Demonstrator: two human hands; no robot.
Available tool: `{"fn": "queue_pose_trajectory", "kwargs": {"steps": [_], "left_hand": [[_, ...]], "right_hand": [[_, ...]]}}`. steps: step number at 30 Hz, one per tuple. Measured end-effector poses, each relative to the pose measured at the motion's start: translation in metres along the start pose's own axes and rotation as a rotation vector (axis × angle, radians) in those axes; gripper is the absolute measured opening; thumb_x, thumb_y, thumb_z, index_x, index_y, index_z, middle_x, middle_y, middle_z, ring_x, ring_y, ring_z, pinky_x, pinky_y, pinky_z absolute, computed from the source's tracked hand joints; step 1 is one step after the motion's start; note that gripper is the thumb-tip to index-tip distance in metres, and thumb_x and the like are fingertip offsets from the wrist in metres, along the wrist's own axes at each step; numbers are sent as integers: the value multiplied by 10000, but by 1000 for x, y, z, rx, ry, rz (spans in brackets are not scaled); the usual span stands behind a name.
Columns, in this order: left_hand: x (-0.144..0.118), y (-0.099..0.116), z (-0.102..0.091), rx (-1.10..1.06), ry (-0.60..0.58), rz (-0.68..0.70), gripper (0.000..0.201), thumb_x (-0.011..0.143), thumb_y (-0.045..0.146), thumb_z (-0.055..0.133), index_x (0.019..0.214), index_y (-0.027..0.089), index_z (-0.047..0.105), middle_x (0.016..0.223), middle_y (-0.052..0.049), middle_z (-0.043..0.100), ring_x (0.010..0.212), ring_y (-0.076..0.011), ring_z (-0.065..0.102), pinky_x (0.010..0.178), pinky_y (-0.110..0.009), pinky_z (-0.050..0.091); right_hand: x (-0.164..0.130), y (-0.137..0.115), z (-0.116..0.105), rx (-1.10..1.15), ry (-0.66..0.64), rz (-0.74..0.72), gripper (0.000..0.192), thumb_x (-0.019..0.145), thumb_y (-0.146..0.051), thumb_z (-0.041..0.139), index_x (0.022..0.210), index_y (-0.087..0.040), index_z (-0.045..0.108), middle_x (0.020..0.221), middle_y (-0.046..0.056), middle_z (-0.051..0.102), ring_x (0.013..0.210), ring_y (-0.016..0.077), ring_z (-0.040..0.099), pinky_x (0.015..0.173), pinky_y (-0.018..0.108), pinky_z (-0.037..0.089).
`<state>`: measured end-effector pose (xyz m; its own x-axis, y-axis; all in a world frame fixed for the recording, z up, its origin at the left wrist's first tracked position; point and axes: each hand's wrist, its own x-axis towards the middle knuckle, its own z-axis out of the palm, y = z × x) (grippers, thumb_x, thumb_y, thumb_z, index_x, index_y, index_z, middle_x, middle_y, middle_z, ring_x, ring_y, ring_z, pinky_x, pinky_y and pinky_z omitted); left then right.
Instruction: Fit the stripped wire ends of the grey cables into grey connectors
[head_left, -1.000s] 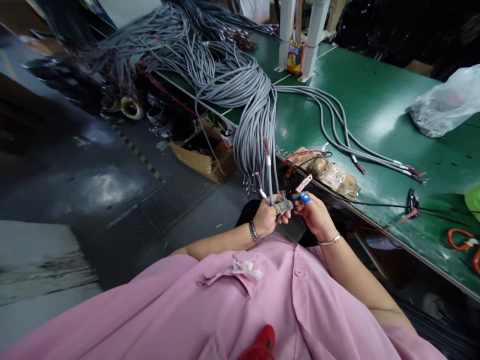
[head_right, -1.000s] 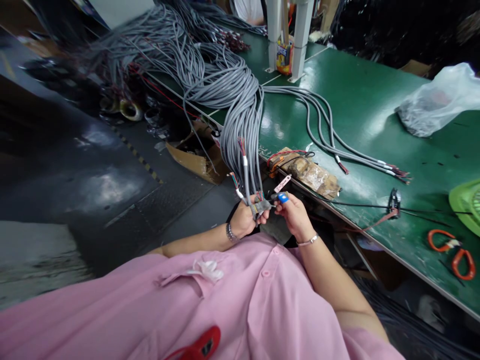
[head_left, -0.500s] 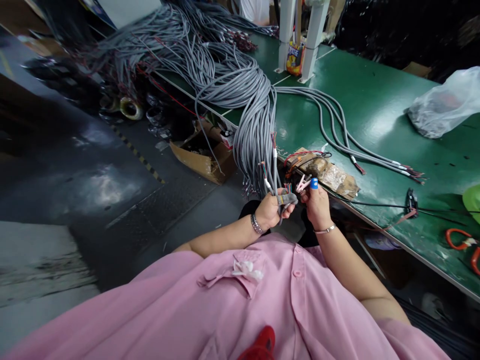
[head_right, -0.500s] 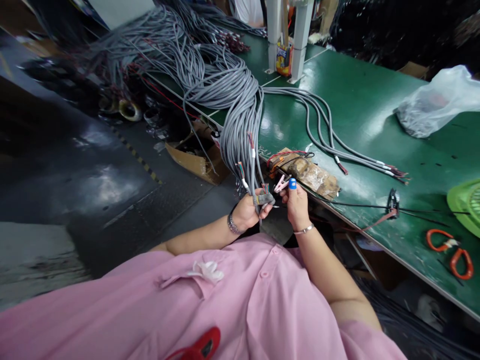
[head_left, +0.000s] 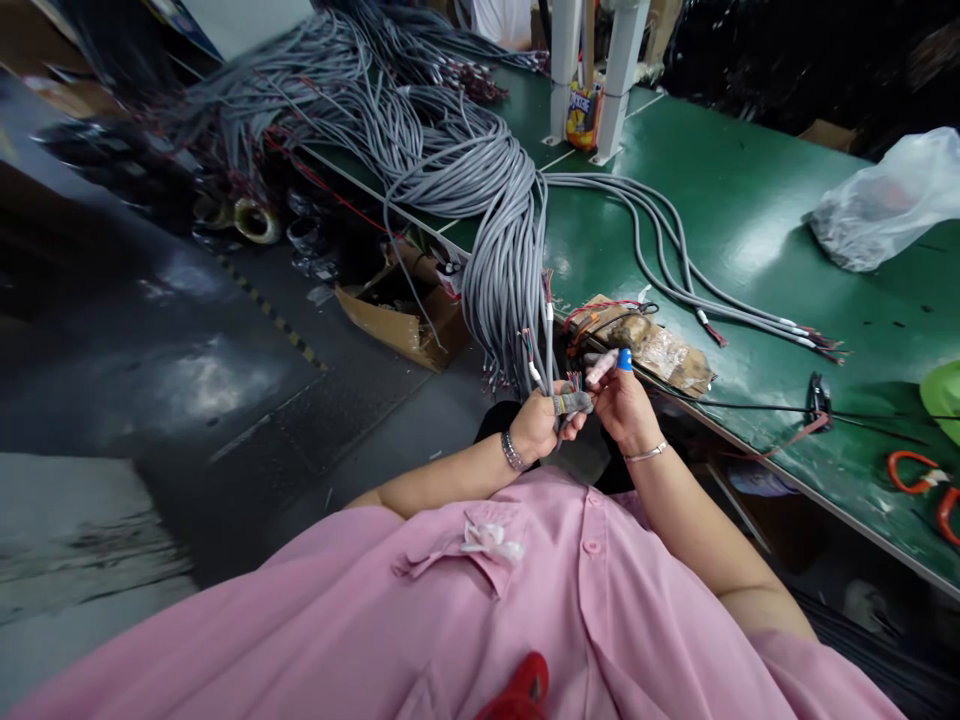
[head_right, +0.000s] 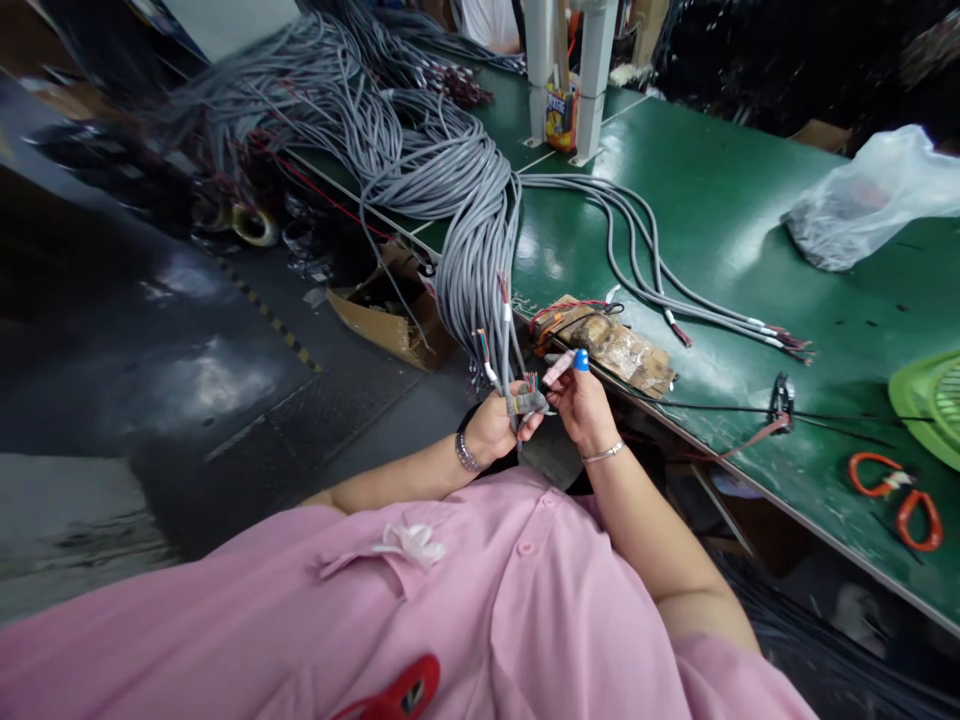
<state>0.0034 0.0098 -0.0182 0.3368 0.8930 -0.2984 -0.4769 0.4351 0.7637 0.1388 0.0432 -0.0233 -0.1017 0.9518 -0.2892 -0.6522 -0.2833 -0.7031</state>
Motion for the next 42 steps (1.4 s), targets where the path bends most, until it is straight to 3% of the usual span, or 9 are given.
{"fn": "queue_pose_trajectory", "kwargs": {"steps": [5,8,11,16,22,33,38,42], "left_hand": [[-13,2,4,40,52,49,281,665,377,723,707,148,567,494,3,584,331,-77,451,322,-188,288],[-20,4,9,55,116,98,308,651,398,737,691,154,554,507,8,586,345,-76,463,339,-195,313],[-21,4,14,34,148,128,309,653,402,733,703,158,550,515,15,583,360,-77,472,353,-199,332],[-14,2,17,-8,166,178,278,697,383,700,716,164,529,540,17,590,369,-73,472,341,-189,286],[-11,0,16,-10,191,156,274,710,396,680,761,163,545,538,21,580,368,-69,469,347,-187,269],[-11,-3,16,20,215,125,302,672,398,707,723,171,514,530,19,581,357,-75,473,342,-194,254],[-18,-3,11,48,203,123,343,669,436,715,695,171,499,532,19,582,360,-71,472,351,-193,266],[-25,-6,1,122,140,108,339,696,454,712,730,151,563,551,3,596,405,-82,511,385,-196,299]], "right_hand": [[-7,-4,-5,-1,-104,122,555,740,-744,515,795,-203,626,789,26,667,580,114,543,534,254,479],[-9,-7,-3,-29,-107,115,483,762,-683,559,823,-210,637,836,22,675,620,111,567,548,242,486],[-9,-9,1,-63,-52,52,360,760,-564,657,824,-210,643,758,-5,646,616,95,555,539,209,474],[-12,-10,4,-40,-36,58,348,748,-530,690,819,-192,652,730,-8,625,580,85,519,516,199,474],[-12,-8,5,12,-23,61,283,738,-462,726,817,-202,646,709,-27,610,571,74,502,527,190,467],[-11,-2,5,2,-30,36,323,766,-541,666,818,-223,653,810,-10,659,613,87,522,573,206,482],[-19,-2,-10,48,-82,152,442,746,-659,604,838,-230,653,884,19,688,683,124,588,613,251,516],[-27,-1,-31,34,-57,191,429,739,-642,626,871,-236,662,899,24,695,707,127,610,612,245,513]]}}
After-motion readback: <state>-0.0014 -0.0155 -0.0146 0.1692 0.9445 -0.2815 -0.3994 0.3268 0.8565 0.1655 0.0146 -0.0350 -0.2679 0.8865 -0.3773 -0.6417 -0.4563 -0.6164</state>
